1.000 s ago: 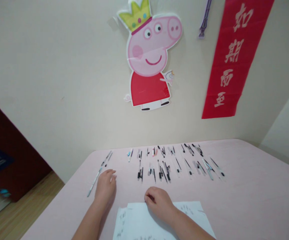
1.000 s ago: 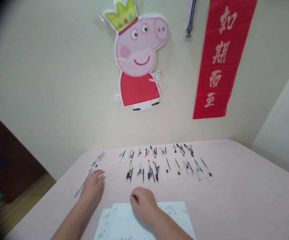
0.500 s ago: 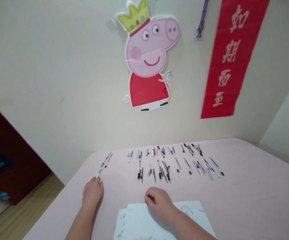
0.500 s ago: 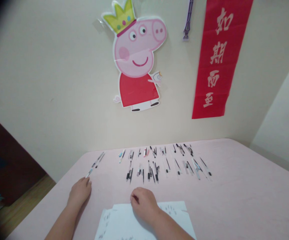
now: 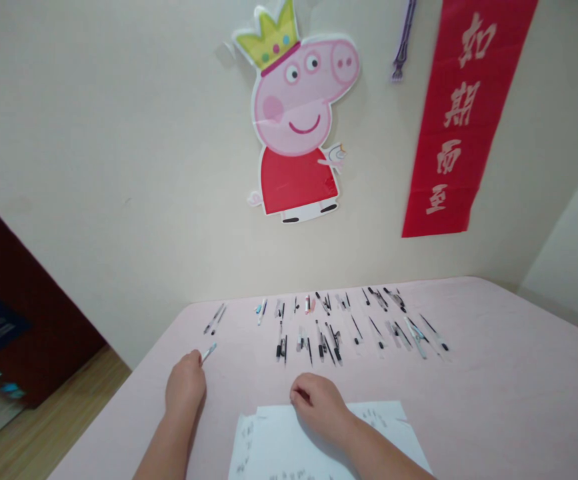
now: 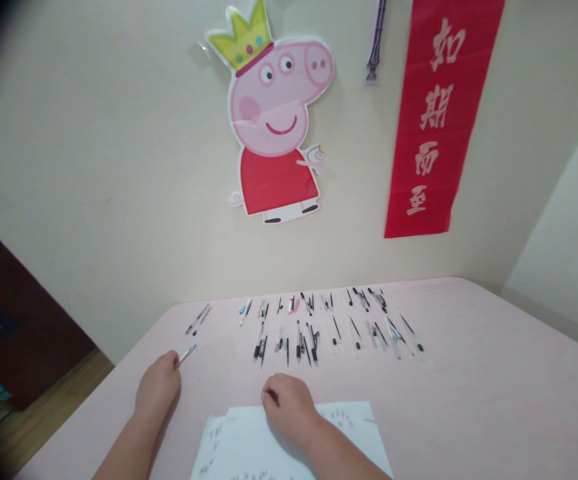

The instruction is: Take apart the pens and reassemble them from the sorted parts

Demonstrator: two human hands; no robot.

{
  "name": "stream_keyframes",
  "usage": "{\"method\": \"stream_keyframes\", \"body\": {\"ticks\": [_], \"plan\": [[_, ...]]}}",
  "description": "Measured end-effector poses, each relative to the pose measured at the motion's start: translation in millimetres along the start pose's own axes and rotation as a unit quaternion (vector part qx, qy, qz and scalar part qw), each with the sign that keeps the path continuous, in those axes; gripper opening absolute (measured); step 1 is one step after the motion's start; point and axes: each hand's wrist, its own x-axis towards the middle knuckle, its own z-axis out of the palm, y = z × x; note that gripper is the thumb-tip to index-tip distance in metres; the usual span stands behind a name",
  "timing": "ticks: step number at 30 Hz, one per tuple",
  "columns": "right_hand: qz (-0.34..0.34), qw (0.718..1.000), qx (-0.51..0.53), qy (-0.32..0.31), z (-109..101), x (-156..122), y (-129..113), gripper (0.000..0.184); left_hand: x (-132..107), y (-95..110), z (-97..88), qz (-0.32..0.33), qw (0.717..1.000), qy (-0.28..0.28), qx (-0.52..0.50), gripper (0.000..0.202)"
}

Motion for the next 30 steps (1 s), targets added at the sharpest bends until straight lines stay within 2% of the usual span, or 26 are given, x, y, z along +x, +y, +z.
{"method": "stream_keyframes", "body": {"ticks": [4,8,10,15,18,21,23,25,30], "plan": [[-0.007,1.000,0.008,0.011,1.8,-0.8,1.4,0.018,-0.7,17.4,3.6,0.027,0.991,0.007,-0.133,0.028],[-0.012,0.999,0.023,0.022,4.7,-0.6,3.8,0.017,-6.7,45.7,7.0,0.088,0.956,-0.008,-0.278,0.030],[-0.006,0.999,0.041,0.030,6.1,0.4,5.4,0.016,-12.5,59.8,4.9,0.152,0.931,-0.018,-0.332,0.030],[0.015,0.984,0.151,0.091,9.8,6.9,12.7,0.014,-32.1,88.9,-10.3,0.293,0.877,-0.053,-0.376,0.030],[0.019,0.962,0.232,0.142,13.2,12.1,20.2,0.013,-44.7,102.2,-17.9,0.335,0.855,-0.077,-0.389,0.030],[0.035,0.942,0.284,0.173,16.7,15.1,26.7,0.022,-55.4,112.1,-21.2,0.352,0.840,-0.103,-0.400,0.033],[0.035,0.936,0.300,0.179,17.7,15.4,28.2,0.029,-60.8,116.5,-22.5,0.355,0.836,-0.119,-0.401,0.034],[0.025,0.941,0.293,0.170,17.0,14.8,27.2,0.025,-64.4,119.3,-24.1,0.349,0.840,-0.133,-0.393,0.030],[0.019,0.959,0.248,0.137,12.1,13.1,19.9,0.017,-67.0,121.4,-24.8,0.312,0.876,-0.138,-0.341,0.017]]}}
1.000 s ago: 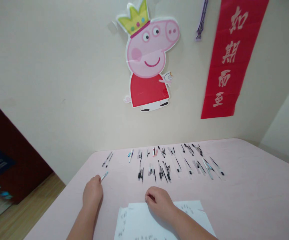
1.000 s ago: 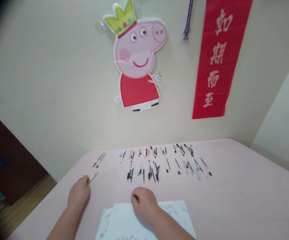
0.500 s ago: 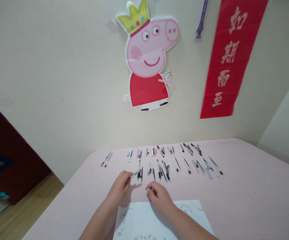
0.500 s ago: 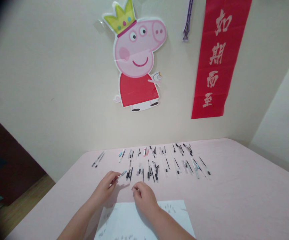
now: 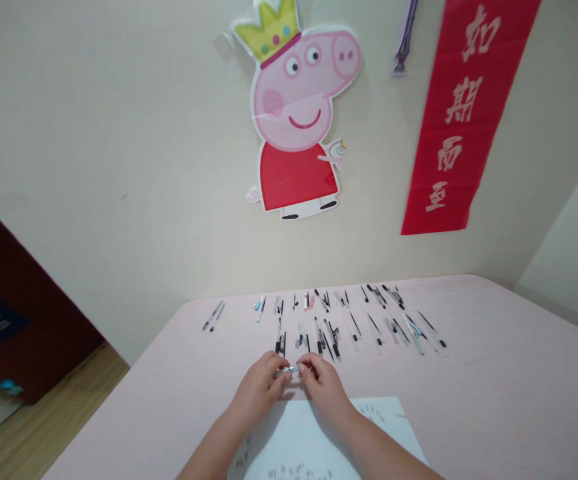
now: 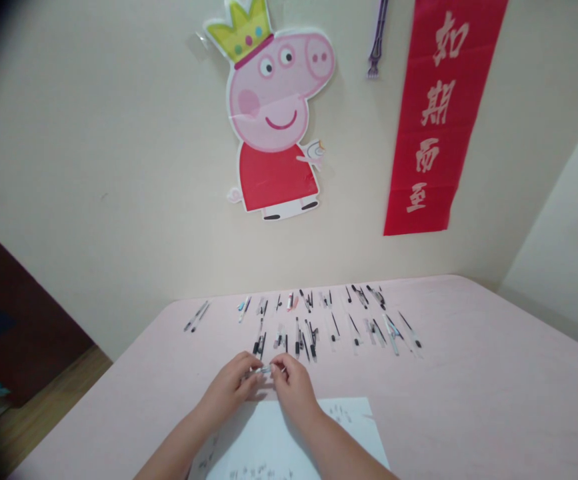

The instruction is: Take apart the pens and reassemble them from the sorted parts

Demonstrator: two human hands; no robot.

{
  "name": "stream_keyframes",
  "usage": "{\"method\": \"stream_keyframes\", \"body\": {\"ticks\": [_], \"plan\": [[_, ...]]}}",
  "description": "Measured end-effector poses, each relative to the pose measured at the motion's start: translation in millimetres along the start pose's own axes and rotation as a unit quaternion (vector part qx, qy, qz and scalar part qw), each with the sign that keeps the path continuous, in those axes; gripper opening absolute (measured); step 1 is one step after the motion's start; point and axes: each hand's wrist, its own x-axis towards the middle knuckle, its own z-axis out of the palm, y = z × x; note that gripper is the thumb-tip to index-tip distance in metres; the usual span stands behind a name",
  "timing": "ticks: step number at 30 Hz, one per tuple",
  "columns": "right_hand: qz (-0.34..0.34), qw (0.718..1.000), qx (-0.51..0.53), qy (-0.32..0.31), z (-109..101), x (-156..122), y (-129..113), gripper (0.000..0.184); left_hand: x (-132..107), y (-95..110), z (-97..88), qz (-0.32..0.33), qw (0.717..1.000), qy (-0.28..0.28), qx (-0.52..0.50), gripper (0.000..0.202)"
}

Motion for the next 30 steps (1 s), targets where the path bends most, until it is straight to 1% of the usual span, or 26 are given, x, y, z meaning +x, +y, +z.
{"method": "stream_keyframes", "body": {"ticks": [4,12,20,30], "plan": [[0.003,1.000,-0.014,-0.017,-0.1,-0.7,-4.4,0.015,-0.7,-4.3,4.1,-0.002,1.000,-0.012,0.027,0.019],[0.018,0.999,-0.028,-0.020,0.7,-2.0,-6.7,0.014,-1.6,-9.4,10.5,0.023,1.000,-0.019,0.008,0.019],[0.015,0.999,-0.037,-0.027,-0.1,-2.1,-5.7,0.014,0.1,-9.2,6.0,0.010,0.999,-0.031,0.041,0.021],[0.010,0.999,-0.045,-0.020,-0.1,-2.1,-7.2,0.014,-0.3,-10.2,5.4,0.009,0.999,-0.019,0.024,0.022]]}}
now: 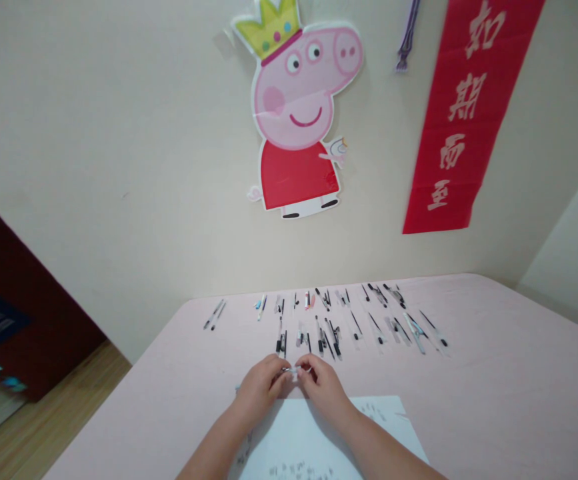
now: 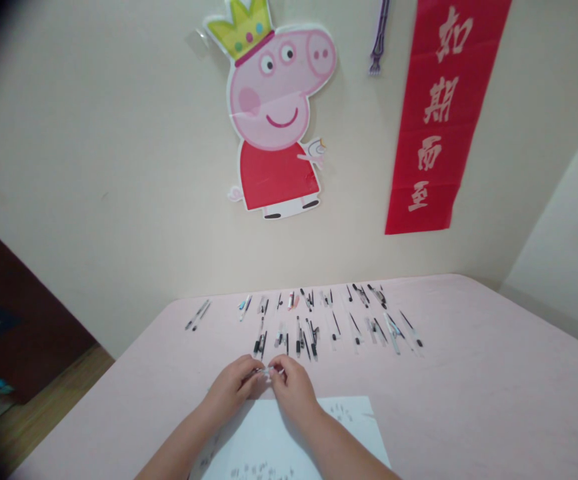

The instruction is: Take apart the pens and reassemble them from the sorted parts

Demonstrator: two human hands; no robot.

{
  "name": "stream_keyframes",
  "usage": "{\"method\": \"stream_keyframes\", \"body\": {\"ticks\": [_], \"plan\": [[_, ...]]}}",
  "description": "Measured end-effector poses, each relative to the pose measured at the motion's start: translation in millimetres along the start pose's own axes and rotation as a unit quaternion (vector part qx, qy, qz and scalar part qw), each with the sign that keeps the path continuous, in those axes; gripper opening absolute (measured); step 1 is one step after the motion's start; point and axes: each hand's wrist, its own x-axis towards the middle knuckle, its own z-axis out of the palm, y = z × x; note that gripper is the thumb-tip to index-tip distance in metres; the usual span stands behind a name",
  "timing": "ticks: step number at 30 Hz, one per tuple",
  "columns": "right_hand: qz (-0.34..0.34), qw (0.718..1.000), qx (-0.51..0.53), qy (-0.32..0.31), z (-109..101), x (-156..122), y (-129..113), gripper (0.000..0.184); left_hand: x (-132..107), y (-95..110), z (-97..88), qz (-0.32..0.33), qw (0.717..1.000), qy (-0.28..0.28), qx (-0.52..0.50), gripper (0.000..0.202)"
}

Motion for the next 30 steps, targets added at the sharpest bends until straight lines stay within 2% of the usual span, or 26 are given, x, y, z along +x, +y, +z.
{"method": "stream_keyframes", "body": {"ticks": [10,16,20,25,30], "plan": [[0.005,0.998,0.015,0.054,-0.3,1.7,6.5,0.015,0.5,-13.5,-0.8,-0.001,0.999,0.037,-0.011,0.022],[-0.004,0.991,-0.132,0.023,-4.5,-4.7,-3.8,0.015,0.1,-15.4,0.4,-0.041,0.997,0.066,-0.029,0.019],[-0.024,0.978,-0.209,0.009,-4.8,-8.2,-8.5,0.015,-0.7,-13.7,0.1,-0.036,0.997,0.063,-0.035,0.019],[-0.024,0.971,-0.236,0.000,-4.4,-8.7,-9.5,0.016,0.1,-12.4,-1.0,-0.004,0.999,0.050,-0.012,0.025],[-0.022,0.974,-0.225,0.003,-4.6,-8.3,-7.1,0.019,0.6,-11.9,-2.2,-0.004,0.999,0.036,0.014,0.024]]}}
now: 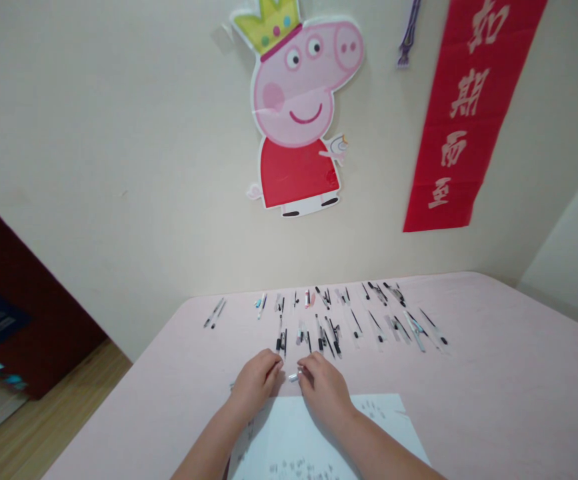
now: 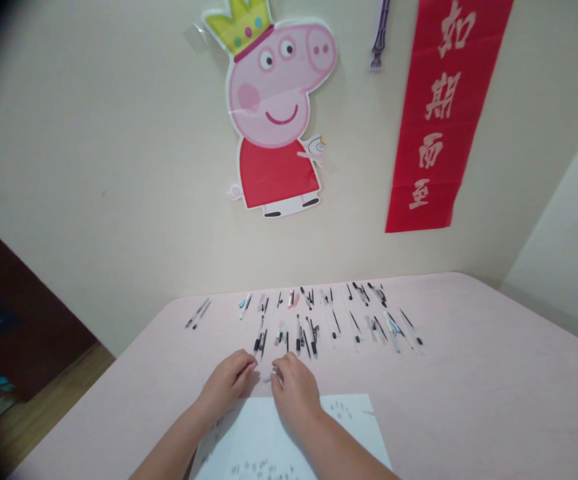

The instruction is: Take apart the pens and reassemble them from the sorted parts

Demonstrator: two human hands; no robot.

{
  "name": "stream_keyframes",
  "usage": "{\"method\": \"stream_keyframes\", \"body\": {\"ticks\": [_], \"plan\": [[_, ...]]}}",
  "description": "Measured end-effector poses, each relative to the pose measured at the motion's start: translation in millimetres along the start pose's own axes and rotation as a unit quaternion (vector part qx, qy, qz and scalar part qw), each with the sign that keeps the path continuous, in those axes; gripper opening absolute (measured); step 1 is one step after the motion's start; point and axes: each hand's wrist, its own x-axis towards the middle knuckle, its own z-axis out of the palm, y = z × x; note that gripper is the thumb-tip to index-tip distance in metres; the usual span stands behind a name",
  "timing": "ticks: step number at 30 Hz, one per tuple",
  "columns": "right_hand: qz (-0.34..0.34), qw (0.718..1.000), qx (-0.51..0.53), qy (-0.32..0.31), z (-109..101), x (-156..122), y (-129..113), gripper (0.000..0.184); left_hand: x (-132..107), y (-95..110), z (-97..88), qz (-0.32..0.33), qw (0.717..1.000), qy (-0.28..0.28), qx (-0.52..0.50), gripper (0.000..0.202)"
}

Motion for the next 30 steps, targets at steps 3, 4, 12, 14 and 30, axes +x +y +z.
{"method": "stream_keyframes", "body": {"ticks": [3,4,12,14,30], "plan": [[-0.001,1.000,0.009,0.005,1.4,0.5,1.9,0.021,0.1,0.6,-0.6,0.003,1.000,0.000,0.004,0.023],[0.001,1.000,0.011,0.005,2.0,0.7,2.5,0.021,0.1,0.6,-0.6,0.004,1.000,-0.001,0.005,0.023],[-0.007,0.998,0.061,0.010,2.5,0.7,2.7,0.027,0.6,-0.2,1.4,-0.011,1.000,0.004,-0.012,0.015],[-0.010,0.997,0.070,0.010,1.0,0.5,1.0,0.028,0.4,0.5,2.5,-0.020,0.999,0.007,-0.023,0.012],[-0.015,0.995,0.097,0.031,-0.8,1.4,0.0,0.021,-3.1,5.8,7.1,0.004,0.999,-0.022,-0.027,0.012]]}}
